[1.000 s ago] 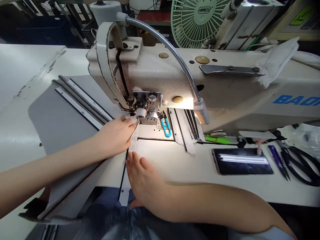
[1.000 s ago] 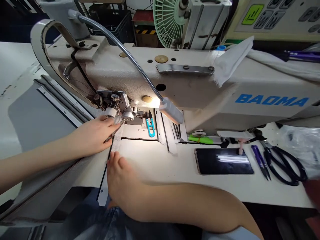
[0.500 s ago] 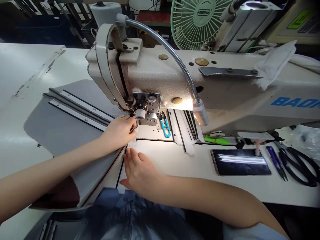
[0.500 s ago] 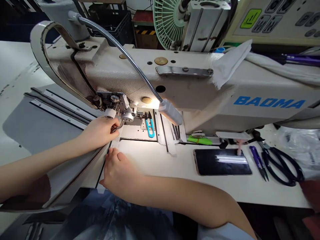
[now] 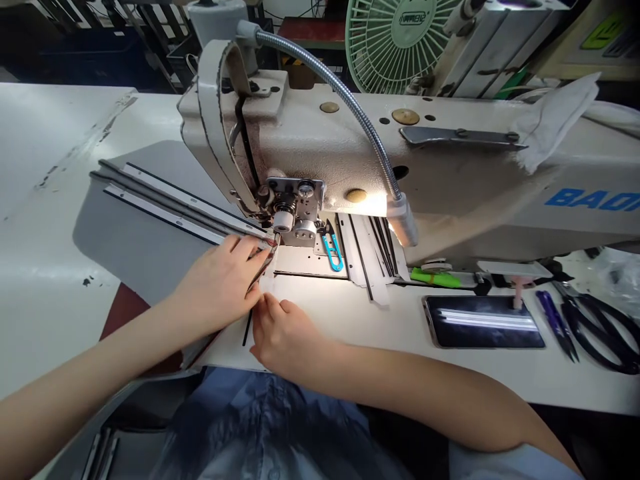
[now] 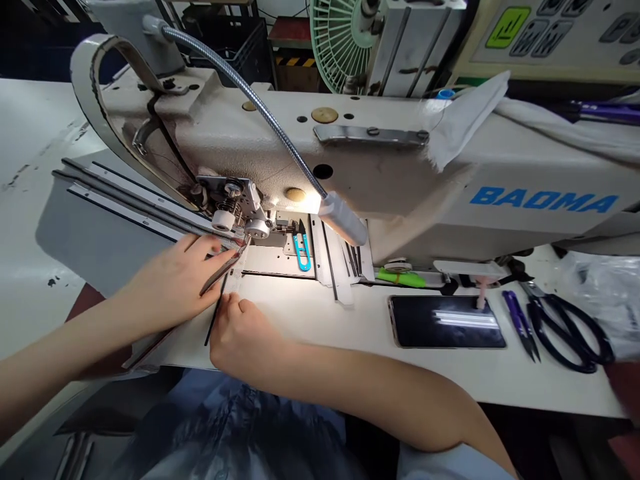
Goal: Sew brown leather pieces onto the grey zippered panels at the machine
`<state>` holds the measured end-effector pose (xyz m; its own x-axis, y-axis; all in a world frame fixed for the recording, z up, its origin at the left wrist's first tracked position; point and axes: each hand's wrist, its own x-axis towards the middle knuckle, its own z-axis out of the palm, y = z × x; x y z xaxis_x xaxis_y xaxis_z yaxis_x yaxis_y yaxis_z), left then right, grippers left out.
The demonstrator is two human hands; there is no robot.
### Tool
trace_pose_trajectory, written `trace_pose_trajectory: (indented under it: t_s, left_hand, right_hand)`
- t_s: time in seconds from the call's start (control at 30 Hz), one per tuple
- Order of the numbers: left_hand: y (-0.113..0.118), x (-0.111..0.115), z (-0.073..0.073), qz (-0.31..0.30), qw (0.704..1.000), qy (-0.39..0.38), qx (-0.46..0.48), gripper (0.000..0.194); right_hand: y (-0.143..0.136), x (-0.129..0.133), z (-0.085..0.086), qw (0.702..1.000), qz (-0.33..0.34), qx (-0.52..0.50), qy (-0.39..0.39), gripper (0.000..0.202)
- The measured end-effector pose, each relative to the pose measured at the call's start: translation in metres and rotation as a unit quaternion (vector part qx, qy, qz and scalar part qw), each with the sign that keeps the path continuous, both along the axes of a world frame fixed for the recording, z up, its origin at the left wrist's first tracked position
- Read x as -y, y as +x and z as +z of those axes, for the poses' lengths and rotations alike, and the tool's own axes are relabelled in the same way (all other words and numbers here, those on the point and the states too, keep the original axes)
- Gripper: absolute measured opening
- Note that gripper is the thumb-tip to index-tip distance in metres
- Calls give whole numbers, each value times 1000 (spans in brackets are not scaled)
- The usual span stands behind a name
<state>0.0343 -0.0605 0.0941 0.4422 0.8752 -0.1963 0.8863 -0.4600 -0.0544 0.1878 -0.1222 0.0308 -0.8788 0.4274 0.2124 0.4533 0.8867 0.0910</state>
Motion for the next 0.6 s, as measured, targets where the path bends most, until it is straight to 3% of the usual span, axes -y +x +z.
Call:
trace_pose_trajectory:
  t_s: [0.1,0.17,0.3,0.5,0.6]
  left_hand:
    - [3,11,-8,74,995,-72,4,56]
    - [8,10,-17,91,993,-77,7,56]
    - [14,0,-24,72,994,-81,11,55]
    - [17,-25,-20,57,995,-77,8,53]
    - [14,-27,-18,41,998,-55,-1,50]
  right_hand:
    - [-1,1,0,1000,7,-19,24,29]
    - [-2,0,0,999,8,-26,17,28]
    - [-3,-5,-1,999,1,-37,-6,26]
    - [-5,-18,-5,998,-31,-27,-42,26]
    - [-3,-23,-7,998,-42,-17,-46,28]
